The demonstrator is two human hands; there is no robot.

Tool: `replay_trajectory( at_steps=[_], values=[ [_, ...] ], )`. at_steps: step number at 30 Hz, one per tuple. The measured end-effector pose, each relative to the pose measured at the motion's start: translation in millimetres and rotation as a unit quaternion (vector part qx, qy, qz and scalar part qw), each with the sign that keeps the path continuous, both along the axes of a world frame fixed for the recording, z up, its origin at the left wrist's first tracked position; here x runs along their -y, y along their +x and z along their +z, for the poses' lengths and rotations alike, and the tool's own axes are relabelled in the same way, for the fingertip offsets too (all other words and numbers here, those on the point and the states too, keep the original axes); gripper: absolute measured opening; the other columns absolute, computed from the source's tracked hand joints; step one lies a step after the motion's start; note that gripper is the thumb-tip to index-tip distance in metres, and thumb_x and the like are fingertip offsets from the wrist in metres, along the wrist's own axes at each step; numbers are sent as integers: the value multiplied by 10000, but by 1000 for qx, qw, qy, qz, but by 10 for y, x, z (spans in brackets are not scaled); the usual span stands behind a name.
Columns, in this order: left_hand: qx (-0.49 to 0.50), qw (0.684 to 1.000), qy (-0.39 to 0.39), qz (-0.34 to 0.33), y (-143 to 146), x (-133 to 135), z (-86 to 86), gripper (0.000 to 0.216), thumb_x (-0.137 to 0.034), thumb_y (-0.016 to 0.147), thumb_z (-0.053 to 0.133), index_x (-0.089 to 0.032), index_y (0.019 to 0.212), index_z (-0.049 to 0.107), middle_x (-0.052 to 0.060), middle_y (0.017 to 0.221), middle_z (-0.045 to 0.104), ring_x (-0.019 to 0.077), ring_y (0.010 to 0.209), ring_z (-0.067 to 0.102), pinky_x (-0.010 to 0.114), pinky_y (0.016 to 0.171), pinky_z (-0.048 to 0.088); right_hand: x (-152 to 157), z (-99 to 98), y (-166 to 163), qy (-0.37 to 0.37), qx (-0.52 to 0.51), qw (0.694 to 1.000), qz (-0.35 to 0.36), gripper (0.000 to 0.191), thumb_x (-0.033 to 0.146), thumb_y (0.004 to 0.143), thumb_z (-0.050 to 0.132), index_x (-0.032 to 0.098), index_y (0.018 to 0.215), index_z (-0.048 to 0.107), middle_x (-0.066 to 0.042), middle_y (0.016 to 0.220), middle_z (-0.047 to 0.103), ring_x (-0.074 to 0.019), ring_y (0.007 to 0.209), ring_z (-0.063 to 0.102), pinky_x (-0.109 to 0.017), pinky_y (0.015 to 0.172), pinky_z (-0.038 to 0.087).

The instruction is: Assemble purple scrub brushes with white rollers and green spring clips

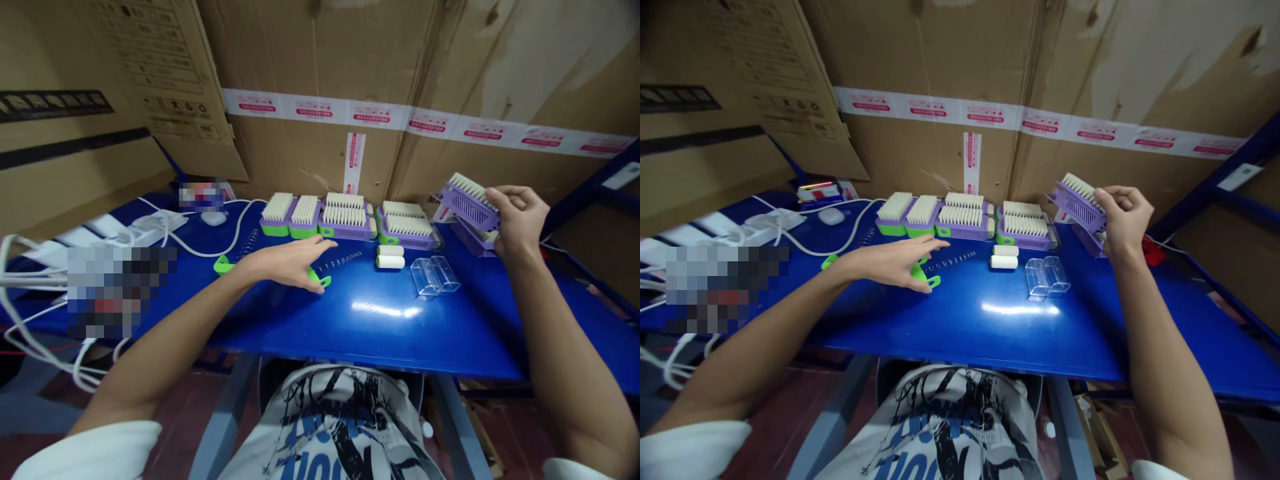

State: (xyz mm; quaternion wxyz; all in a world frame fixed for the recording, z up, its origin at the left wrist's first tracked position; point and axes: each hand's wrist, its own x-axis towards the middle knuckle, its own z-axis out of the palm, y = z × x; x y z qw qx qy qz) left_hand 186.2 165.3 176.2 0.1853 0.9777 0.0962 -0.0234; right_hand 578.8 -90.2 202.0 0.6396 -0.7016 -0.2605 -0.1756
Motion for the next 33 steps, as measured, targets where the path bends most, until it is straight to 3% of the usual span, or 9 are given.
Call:
replay_trajectory(
  at_steps=[2, 4, 8, 12, 17, 26, 33],
  values=[
    [67, 997, -26, 4, 20, -79, 34, 870, -572, 810, 882, -246, 1588, 666, 184, 1609, 694, 424, 1487, 693, 494, 1233, 576, -52, 0, -160, 14, -26, 997, 70, 328, 466, 707, 850, 252, 894, 687, -102, 938, 792, -243, 799, 737, -446, 790, 645],
    [156, 984, -78, 34, 46, -153, 72, 706, -587, 839, 872, -270, 1451, 720, 146, 1534, 712, 381, 1413, 731, 500, 1221, 593, -62, 23, -324, 8, -32, 990, 138, 398, 480, 628, 955, 246, 881, 756, -85, 922, 812, -238, 776, 727, -432, 739, 632],
    [307, 931, -185, 64, 142, -188, 75, 617, -588, 821, 930, -259, 1316, 766, 136, 1499, 712, 352, 1433, 712, 555, 1299, 540, -15, 119, -545, 15, -11, 971, 238, 390, 368, 564, 1050, 238, 861, 833, -62, 933, 843, -194, 752, 714, -373, 698, 603],
    [314, 925, -214, 17, 200, -100, 42, 564, -542, 856, 919, -244, 1324, 818, 133, 1444, 777, 339, 1364, 743, 555, 1227, 578, -32, 131, -644, 38, -35, 959, 279, 343, 327, 596, 1041, 241, 858, 838, -53, 926, 859, -184, 739, 735, -334, 650, 594],
    [287, 944, -157, -41, 157, 13, 83, 520, -510, 907, 909, -255, 1358, 856, 128, 1442, 791, 325, 1390, 726, 550, 1249, 561, -104, 54, -823, 41, -65, 936, 344, 353, 371, 644, 1071, 232, 898, 869, -69, 959, 885, -189, 785, 788, -308, 677, 630],
    [260, 953, -148, -52, 132, 23, 110, 477, -482, 915, 899, -249, 1329, 856, 138, 1446, 774, 328, 1363, 737, 556, 1202, 589, -53, 137, -866, 47, -30, 936, 347, 429, 396, 615, 1135, 246, 929, 885, -78, 967, 895, -211, 814, 807, -340, 711, 648],
    [263, 954, -139, -46, 136, 0, 106, 497, -485, 920, 880, -239, 1349, 832, 138, 1453, 766, 319, 1367, 732, 554, 1216, 578, -52, 123, -749, 64, -26, 946, 316, 271, 285, 655, 1036, 219, 867, 880, -129, 956, 892, -218, 730, 789, -373, 642, 594]
  ],
)
